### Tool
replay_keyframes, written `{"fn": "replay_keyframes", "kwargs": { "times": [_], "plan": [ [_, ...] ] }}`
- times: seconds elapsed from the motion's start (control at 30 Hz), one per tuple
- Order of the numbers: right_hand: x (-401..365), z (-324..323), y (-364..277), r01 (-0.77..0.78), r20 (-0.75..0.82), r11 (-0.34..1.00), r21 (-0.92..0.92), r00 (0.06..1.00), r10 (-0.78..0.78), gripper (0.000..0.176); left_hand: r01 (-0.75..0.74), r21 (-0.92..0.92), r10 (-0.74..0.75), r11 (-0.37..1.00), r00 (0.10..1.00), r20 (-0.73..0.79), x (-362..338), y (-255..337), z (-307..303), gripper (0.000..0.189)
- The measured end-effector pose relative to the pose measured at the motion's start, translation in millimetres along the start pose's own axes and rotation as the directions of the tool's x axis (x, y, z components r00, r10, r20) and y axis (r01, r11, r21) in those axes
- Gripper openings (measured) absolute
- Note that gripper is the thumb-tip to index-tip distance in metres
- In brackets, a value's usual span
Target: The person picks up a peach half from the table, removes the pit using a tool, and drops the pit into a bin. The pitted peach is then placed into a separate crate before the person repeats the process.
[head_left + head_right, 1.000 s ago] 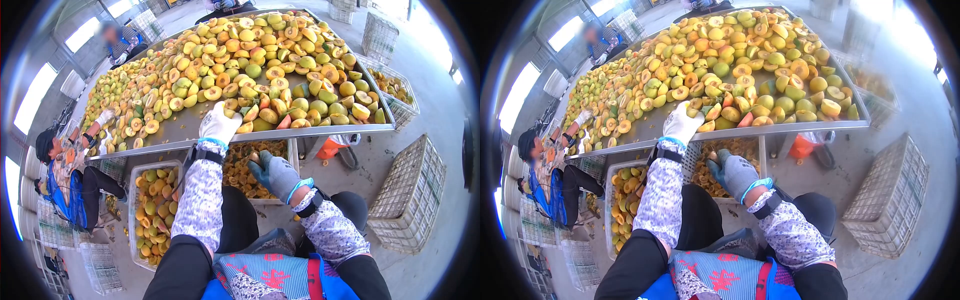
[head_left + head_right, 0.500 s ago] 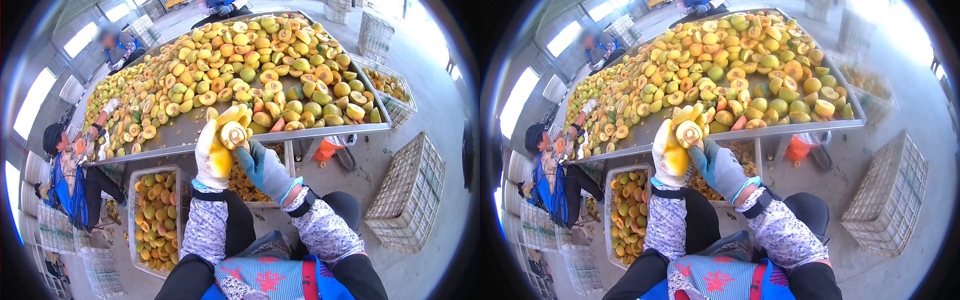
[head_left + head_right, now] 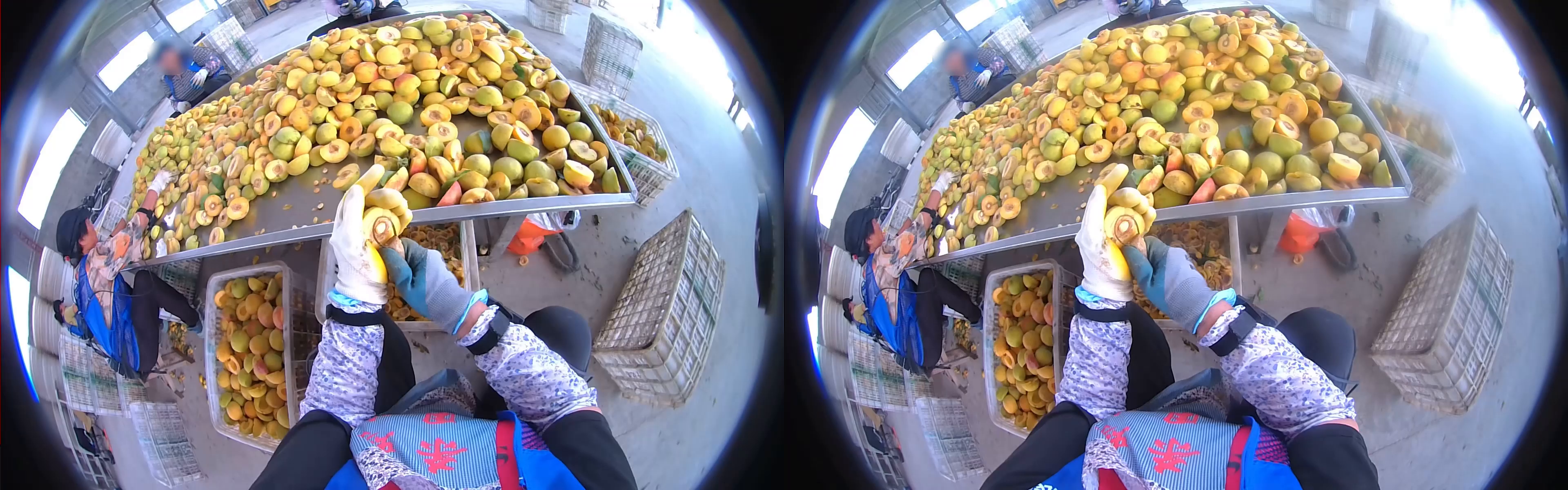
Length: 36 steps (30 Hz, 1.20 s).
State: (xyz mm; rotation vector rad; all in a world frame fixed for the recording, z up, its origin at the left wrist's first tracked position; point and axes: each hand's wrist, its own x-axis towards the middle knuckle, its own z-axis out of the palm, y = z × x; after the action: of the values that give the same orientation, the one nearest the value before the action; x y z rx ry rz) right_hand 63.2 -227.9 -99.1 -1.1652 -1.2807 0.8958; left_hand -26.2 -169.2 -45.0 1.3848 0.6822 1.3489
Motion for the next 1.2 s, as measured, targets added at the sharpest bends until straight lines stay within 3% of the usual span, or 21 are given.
{"fn": "replay_keyframes", "kwargs": {
  "times": [0.07,0.17,0.2,0.27,0.3,0.37,0.4,0.47,0.57,0.6,0.63,0.7,0.8,0.83,0.9,0.97,1.0,1.03,1.1,1.17,1.2],
  "plan": [
    [-2,10,4,-0.016,-0.005,0.988,0.151,1.000,0.017,0.042,-0.057,0.026,0.057,0.998,0.998,-0.015,1,-6,-1,0.041],
    [-5,3,-4,-0.152,0.114,0.961,0.232,0.985,0.129,0.039,0.094,-0.146,-0.092,0.985,0.996,0.020,3,-1,-4,0.045],
    [-5,0,-5,-0.150,0.115,0.977,0.153,0.984,0.133,0.038,0.183,-0.235,-0.175,0.955,0.983,0.054,4,2,-7,0.047],
    [-6,-5,-6,-0.145,0.117,0.989,-0.010,0.983,0.145,0.038,0.313,-0.220,-0.278,0.924,0.944,0.176,11,5,-18,0.049],
    [-6,-2,-1,-0.113,0.099,0.993,0.028,0.989,0.110,0.039,0.377,-0.206,-0.328,0.903,0.914,0.237,13,5,-21,0.051],
    [-8,9,10,-0.054,0.064,0.993,0.107,0.997,0.047,0.043,0.396,-0.267,-0.363,0.879,0.917,0.167,8,8,-17,0.049],
    [-9,5,-8,-0.249,0.188,0.947,0.202,0.959,0.212,0.045,0.366,-0.259,-0.339,0.894,0.930,0.143,6,10,-15,0.049],
    [-10,-12,-46,-0.617,0.460,0.729,0.298,0.761,0.456,0.050,0.326,-0.297,-0.312,0.897,0.945,0.097,4,10,-11,0.048],
    [-7,-17,-45,-0.647,0.475,0.729,0.222,0.725,0.498,0.054,0.395,-0.215,-0.335,0.893,0.903,0.269,12,6,-24,0.045],
    [-5,-16,-36,-0.543,0.398,0.833,0.105,0.791,0.466,0.054,0.483,-0.130,-0.450,0.866,0.865,0.221,14,8,-21,0.040],
    [-4,-19,-35,-0.543,0.408,0.835,0.095,0.786,0.465,0.054,0.409,0.072,-0.414,0.910,0.882,0.223,13,7,-21,0.036],
    [-6,-23,-34,-0.545,0.433,0.835,0.074,0.772,0.465,0.054,0.471,0.016,-0.459,0.882,0.851,0.255,9,14,-20,0.039],
    [-7,-27,-23,-0.749,0.758,0.547,0.375,0.587,0.285,0.053,0.437,-0.515,-0.279,0.737,0.891,0.357,3,-3,-23,0.042],
    [-4,-26,-22,-0.806,0.830,0.412,0.424,0.528,0.181,0.052,0.426,-0.552,-0.262,0.717,0.898,0.353,6,-8,-22,0.045],
    [-3,-24,-33,-0.748,0.698,0.589,0.307,0.597,0.395,0.052,0.355,-0.657,-0.352,0.665,0.925,0.143,10,-11,-13,0.045],
    [-3,-18,-34,-0.625,0.519,0.774,0.101,0.697,0.495,0.052,0.308,-0.729,-0.318,0.612,0.939,0.129,15,-23,-29,0.038],
    [-5,-10,-11,-0.350,0.371,0.936,0.021,0.872,0.318,0.047,0.256,-0.775,-0.329,0.578,0.942,0.066,20,-26,-39,0.037],
    [-10,-12,6,-0.247,0.291,0.944,-0.217,0.907,0.304,0.044,0.201,-0.816,-0.342,0.543,0.940,0.004,25,-26,-50,0.035],
    [-13,-26,14,-0.057,0.153,0.754,-0.655,0.967,0.206,0.040,0.064,-0.729,-0.313,0.681,0.926,-0.211,25,-15,-76,0.034],
    [-14,-30,8,-0.069,0.098,0.738,-0.671,0.979,0.181,0.032,0.066,-0.425,-0.275,0.903,0.849,-0.452,8,4,-112,0.031],
    [-14,-29,5,-0.067,0.064,0.774,-0.630,0.988,0.137,0.031,0.241,-0.210,-0.316,0.948,0.798,-0.514,3,13,-138,0.032]
  ]
}}
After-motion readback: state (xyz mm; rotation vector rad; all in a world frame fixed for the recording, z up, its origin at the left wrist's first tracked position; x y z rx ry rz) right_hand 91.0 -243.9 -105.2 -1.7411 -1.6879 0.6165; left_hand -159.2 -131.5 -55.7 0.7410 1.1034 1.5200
